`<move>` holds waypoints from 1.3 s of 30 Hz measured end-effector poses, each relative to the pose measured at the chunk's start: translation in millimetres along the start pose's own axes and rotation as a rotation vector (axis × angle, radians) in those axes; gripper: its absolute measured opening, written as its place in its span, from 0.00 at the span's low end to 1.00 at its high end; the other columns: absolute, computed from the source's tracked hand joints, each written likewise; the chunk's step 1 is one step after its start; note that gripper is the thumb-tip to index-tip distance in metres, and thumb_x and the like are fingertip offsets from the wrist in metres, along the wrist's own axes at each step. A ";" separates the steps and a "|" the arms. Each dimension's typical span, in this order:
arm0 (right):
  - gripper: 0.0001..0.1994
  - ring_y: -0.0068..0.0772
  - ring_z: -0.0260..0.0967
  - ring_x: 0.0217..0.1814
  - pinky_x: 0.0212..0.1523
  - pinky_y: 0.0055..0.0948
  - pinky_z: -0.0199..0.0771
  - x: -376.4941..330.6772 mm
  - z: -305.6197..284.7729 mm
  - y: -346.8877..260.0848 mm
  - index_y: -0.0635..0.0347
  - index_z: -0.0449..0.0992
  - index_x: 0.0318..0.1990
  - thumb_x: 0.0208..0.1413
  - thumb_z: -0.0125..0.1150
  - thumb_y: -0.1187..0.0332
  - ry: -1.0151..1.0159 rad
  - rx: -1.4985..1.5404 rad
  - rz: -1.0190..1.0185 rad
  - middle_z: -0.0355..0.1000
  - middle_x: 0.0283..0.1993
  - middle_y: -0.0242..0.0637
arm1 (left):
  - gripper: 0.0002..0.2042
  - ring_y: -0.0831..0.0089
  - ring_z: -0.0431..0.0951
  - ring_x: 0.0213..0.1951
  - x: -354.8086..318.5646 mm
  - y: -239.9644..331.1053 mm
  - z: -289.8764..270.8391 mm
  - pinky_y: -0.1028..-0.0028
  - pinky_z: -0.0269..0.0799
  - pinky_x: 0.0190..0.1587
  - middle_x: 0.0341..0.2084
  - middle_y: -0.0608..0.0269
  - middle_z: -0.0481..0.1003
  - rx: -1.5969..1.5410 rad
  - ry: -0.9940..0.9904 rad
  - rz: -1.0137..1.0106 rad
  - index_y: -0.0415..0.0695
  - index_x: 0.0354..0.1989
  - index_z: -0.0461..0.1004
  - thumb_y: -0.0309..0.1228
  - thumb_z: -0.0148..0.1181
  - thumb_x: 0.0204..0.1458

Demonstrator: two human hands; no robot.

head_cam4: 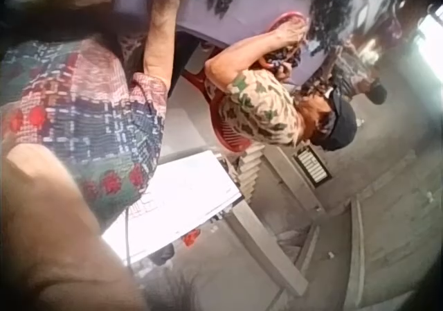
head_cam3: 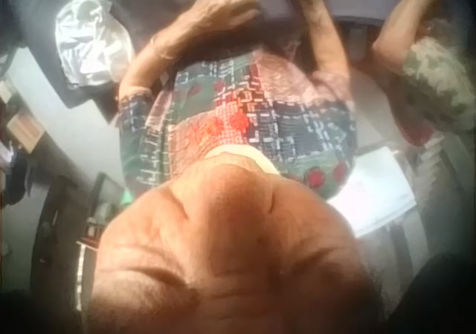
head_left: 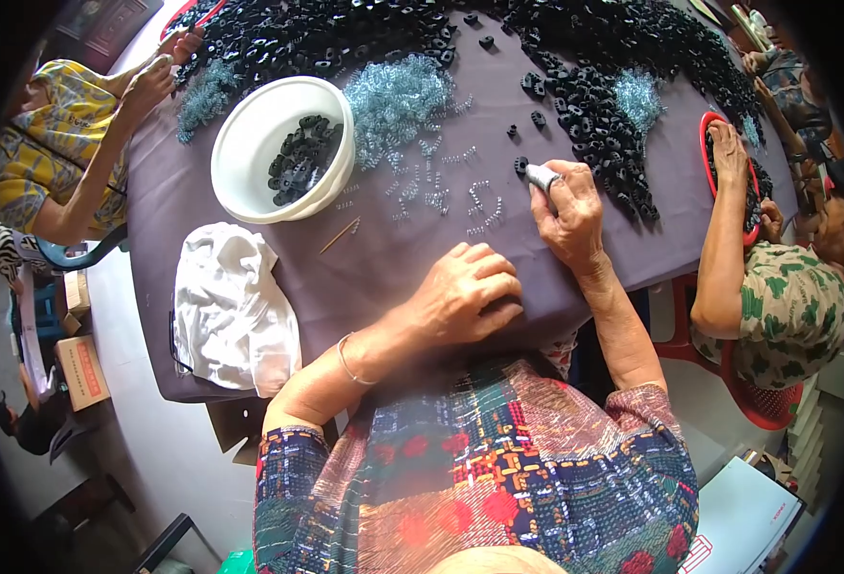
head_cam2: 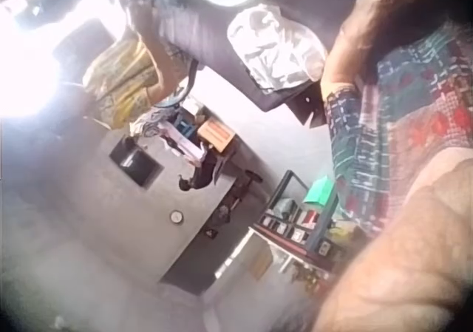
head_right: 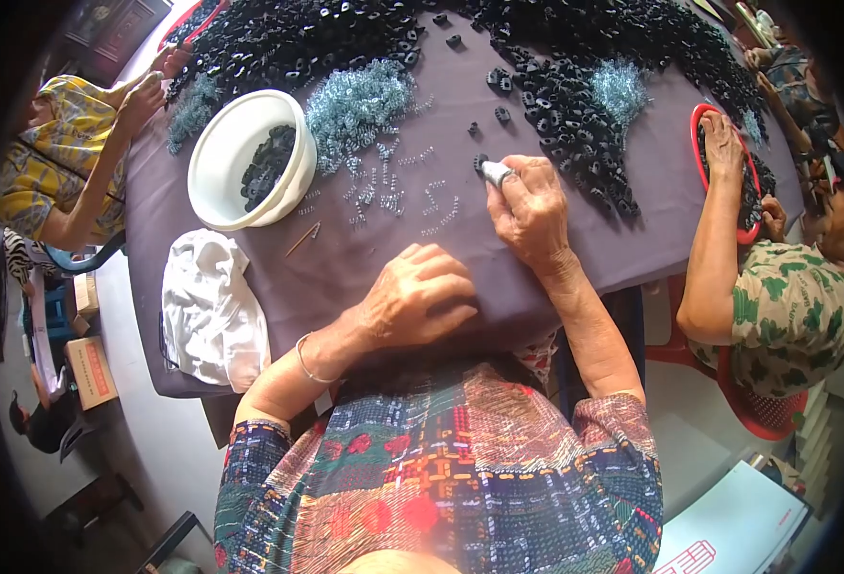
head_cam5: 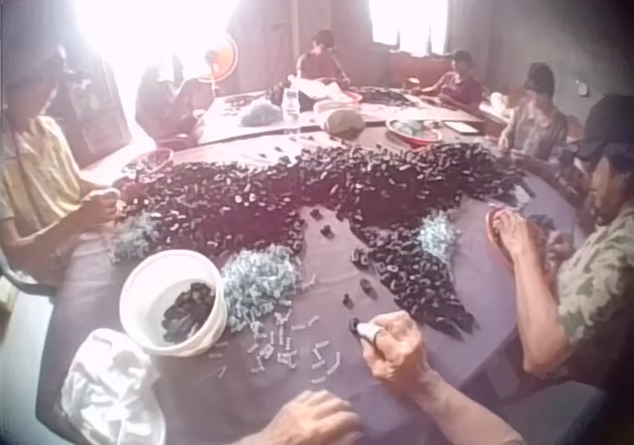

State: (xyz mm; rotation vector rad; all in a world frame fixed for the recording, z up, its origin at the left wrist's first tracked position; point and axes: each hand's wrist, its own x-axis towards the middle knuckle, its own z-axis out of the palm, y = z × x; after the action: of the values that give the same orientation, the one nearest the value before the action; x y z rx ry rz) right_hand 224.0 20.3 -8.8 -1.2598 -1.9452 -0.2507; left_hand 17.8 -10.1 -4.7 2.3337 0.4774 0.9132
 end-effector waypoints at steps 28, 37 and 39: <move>0.08 0.36 0.68 0.38 0.44 0.39 0.61 -5.9 -19.2 -40.5 0.62 0.74 0.27 0.37 0.66 0.75 -0.113 -0.029 -0.034 0.71 0.34 0.36 | 0.08 0.73 0.77 0.30 2.5 -12.9 -14.5 0.77 0.73 0.34 0.29 0.59 0.76 -0.339 0.503 -0.561 0.37 0.36 0.75 0.20 0.63 0.47; 0.12 0.36 0.67 0.43 0.42 0.35 0.61 -8.2 -25.0 -21.9 0.60 0.75 0.33 0.37 0.68 0.73 -0.191 -0.013 0.121 0.71 0.40 0.36 | 0.09 0.74 0.75 0.25 6.5 -11.2 -16.8 0.77 0.71 0.28 0.28 0.59 0.76 -0.169 0.415 -0.463 0.38 0.35 0.75 0.19 0.64 0.45; 0.17 0.39 0.65 0.45 0.43 0.36 0.62 -0.4 -21.5 -7.9 0.60 0.76 0.38 0.36 0.69 0.70 -0.148 -0.065 0.138 0.69 0.43 0.38 | 0.08 0.82 0.73 0.29 6.7 -10.6 -17.0 0.83 0.71 0.33 0.29 0.65 0.75 -0.165 0.387 -0.462 0.37 0.38 0.75 0.18 0.63 0.48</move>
State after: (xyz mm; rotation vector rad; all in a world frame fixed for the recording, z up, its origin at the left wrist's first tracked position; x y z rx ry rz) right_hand 228.3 4.5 7.2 -1.4849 -1.9765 -0.1550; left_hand 9.3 8.0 2.1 1.7859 1.0075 1.1202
